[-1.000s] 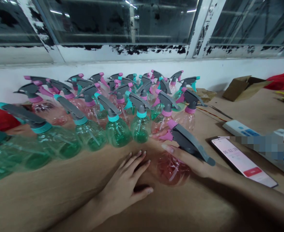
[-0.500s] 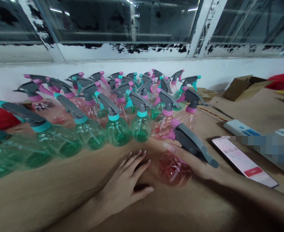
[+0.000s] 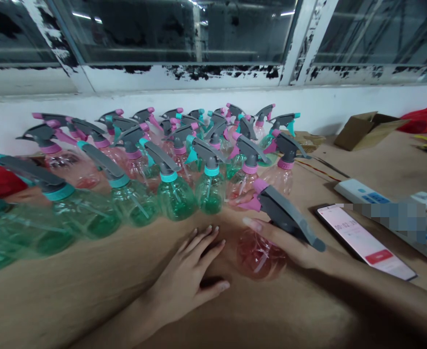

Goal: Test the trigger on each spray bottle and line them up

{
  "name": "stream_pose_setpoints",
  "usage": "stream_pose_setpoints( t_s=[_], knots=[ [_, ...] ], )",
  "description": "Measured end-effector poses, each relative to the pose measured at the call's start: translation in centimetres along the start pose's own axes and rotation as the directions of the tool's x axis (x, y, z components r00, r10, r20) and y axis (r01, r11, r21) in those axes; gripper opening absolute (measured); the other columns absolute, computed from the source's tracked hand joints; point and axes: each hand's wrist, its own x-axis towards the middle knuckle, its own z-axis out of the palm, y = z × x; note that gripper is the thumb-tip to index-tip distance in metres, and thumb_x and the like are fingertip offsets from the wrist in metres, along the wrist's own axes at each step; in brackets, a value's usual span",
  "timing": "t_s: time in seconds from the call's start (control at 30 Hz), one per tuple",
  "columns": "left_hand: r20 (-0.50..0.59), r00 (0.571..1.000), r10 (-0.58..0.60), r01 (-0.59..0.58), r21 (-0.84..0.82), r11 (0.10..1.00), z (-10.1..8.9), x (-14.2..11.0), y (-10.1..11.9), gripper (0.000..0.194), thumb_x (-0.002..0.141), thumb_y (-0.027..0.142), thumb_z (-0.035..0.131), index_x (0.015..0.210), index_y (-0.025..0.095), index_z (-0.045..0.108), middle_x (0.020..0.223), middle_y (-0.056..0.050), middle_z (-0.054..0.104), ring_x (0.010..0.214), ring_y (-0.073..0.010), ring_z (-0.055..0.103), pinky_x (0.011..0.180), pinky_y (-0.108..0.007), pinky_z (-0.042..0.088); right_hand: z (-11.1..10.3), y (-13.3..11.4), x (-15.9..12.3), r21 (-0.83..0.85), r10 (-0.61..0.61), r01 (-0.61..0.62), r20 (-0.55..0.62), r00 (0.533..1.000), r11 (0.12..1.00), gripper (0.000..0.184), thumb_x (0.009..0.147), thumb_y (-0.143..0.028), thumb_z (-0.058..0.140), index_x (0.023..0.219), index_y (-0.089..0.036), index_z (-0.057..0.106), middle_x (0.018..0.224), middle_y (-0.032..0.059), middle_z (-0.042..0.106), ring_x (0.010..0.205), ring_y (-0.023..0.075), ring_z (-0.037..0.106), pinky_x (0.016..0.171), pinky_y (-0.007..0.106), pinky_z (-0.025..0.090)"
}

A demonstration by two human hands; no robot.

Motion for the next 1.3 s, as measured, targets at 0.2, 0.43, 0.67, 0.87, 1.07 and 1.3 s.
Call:
stream_pose_setpoints(
  t_s=[0.2,0.43,0.67,0.87,1.07,1.3],
  knots=[
    [-0.008,1.000,0.000,0.000,0.003,1.000,0.13,-0.04,-0.05,0.061,0.089,0.056,0.046,0.135,0.017,0.041,0.146,-0.010,0.033,0.134,-0.0270,0.028,0.106,-0.046,0.028,-0.01,0.18,-0.05,-0.012,0.043,-0.043,0.023,0.999,0.999,0.023,0.084,-0.039,0.055,0.102,-0.028,0.066,0.077,0.0014,0.068,0.071,0.0202,0.066,0.063,0.034,0.056],
    [-0.003,1.000,0.009,-0.009,0.028,1.000,0.24,-0.03,-0.19,0.061,0.090,0.058,0.044,0.135,0.017,0.041,0.147,-0.010,0.031,0.134,-0.0272,0.027,0.106,-0.046,0.027,0.16,-0.23,0.00,0.116,0.047,-0.057,0.095,0.994,0.992,0.025,0.088,-0.035,0.050,0.107,-0.027,0.064,0.091,0.0019,0.071,0.094,0.0197,0.066,0.089,0.036,0.051],
    [-0.005,1.000,0.013,-0.013,0.031,0.999,0.15,-0.15,-0.15,0.061,0.090,0.057,0.043,0.135,0.017,0.041,0.146,-0.010,0.031,0.134,-0.0266,0.027,0.106,-0.045,0.027,0.21,-0.14,-0.06,0.165,0.088,-0.107,0.116,0.989,0.980,0.026,0.087,-0.032,0.052,0.110,-0.026,0.063,0.086,0.0019,0.071,0.097,0.0196,0.065,0.093,0.035,0.048],
    [-0.025,1.000,0.017,-0.017,0.025,1.000,0.22,-0.19,-0.10,0.060,0.090,0.057,0.045,0.135,0.017,0.041,0.146,-0.010,0.033,0.134,-0.0257,0.028,0.107,-0.045,0.027,0.24,-0.04,-0.16,0.125,0.112,-0.123,0.097,0.989,0.984,0.031,0.087,-0.040,0.051,0.113,-0.026,0.061,0.080,0.0020,0.068,0.063,0.0152,0.063,0.068,0.031,0.054],
    [-0.017,1.000,0.014,-0.014,0.017,1.000,0.24,-0.16,-0.14,0.061,0.089,0.057,0.045,0.135,0.017,0.041,0.146,-0.010,0.032,0.134,-0.0265,0.028,0.106,-0.046,0.027,0.20,-0.19,-0.20,0.119,0.077,-0.087,0.091,0.993,0.989,0.032,0.087,-0.040,0.051,0.113,-0.025,0.062,0.081,0.0032,0.069,0.067,0.0163,0.064,0.067,0.030,0.054],
    [-0.010,1.000,0.010,-0.010,0.014,1.000,0.26,-0.07,-0.18,0.061,0.090,0.057,0.044,0.136,0.018,0.040,0.146,-0.010,0.031,0.134,-0.0263,0.027,0.107,-0.045,0.026,0.22,-0.11,-0.15,0.113,0.057,-0.066,0.081,0.995,0.991,0.025,0.087,-0.037,0.051,0.105,-0.026,0.065,0.076,0.0002,0.067,0.068,0.0146,0.064,0.069,0.028,0.054]
  ],
)
